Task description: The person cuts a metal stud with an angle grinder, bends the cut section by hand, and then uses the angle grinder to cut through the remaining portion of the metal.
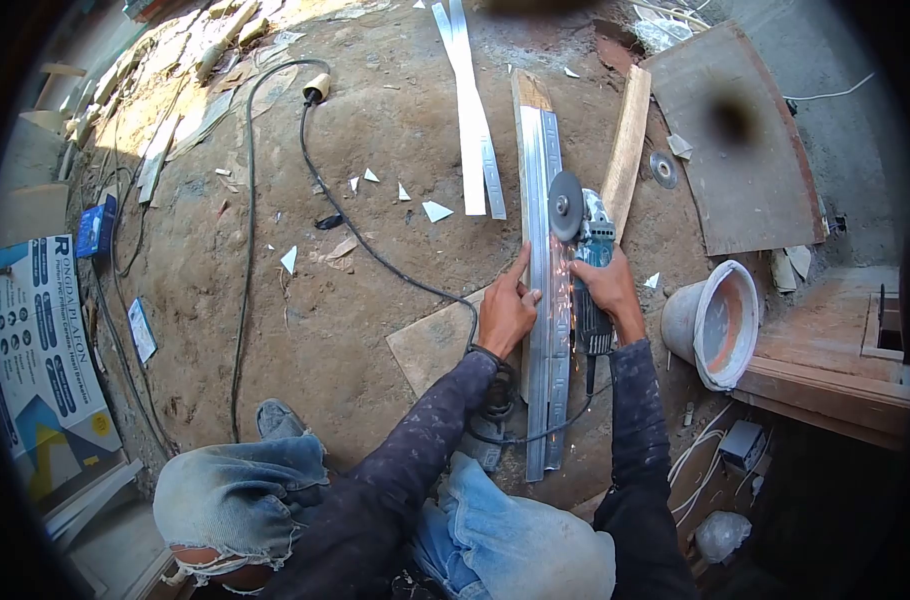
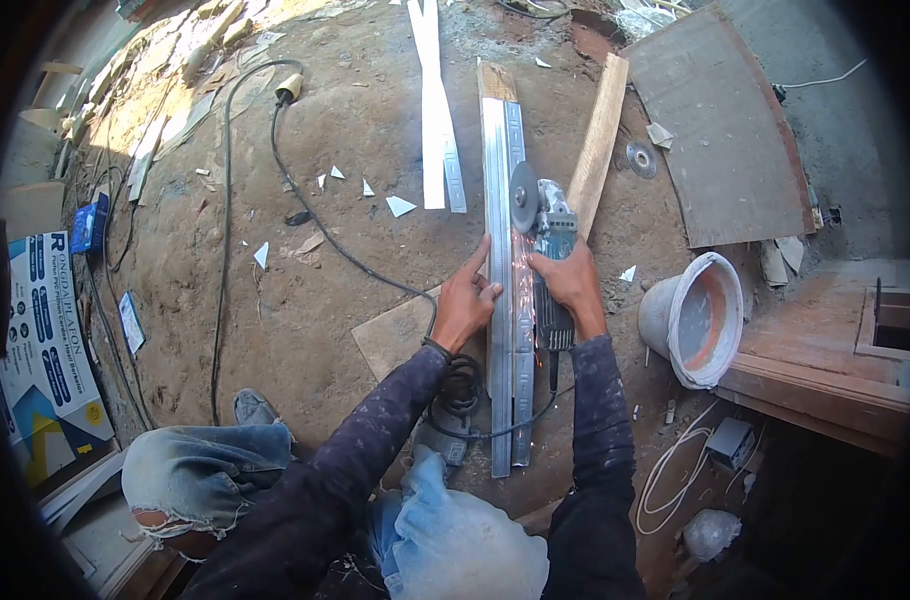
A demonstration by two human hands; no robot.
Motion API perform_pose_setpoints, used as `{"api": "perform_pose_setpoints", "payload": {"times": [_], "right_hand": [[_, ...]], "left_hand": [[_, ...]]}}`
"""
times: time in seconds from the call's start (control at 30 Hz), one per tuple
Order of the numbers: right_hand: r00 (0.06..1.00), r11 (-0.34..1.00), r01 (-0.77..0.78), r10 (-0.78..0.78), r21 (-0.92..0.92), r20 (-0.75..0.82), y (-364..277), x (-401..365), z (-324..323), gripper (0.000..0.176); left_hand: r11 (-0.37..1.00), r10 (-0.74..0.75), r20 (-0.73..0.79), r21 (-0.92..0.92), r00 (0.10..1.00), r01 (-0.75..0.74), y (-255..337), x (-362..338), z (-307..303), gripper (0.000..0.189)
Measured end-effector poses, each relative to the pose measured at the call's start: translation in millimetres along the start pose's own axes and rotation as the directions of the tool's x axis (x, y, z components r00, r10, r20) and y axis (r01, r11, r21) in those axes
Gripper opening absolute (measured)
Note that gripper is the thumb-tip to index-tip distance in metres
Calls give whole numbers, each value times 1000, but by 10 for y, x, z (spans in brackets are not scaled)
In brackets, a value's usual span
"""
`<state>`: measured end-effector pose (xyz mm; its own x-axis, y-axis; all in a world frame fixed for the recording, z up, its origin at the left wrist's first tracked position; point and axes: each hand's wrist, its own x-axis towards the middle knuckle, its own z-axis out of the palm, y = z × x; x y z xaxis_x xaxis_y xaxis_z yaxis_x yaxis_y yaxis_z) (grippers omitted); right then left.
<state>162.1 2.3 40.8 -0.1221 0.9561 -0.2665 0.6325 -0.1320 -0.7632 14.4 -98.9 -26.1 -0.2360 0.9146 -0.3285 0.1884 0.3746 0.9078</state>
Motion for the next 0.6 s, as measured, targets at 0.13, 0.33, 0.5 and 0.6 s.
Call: {"api": "perform_pose_setpoints", "payload": {"times": [0.13,0.33,0.5,0.6], "right_hand": [[1000,1000,-13,12,22,27,6,63,8,46],[999,999,-40,40,-22,17,70,168,13,48],[999,999,-42,42,-3,-2,78,232,33,51],[999,1000,-23,23,1,24,153,309,31,54]], "left_hand": [[997,68,-63,26,996,-67,-41,2,19,82],[997,71,-65,7,995,-71,-56,8,38,84],[998,59,-69,9,996,-58,-66,19,52,86],[998,61,-58,26,996,-59,-57,25,46,86]]}}
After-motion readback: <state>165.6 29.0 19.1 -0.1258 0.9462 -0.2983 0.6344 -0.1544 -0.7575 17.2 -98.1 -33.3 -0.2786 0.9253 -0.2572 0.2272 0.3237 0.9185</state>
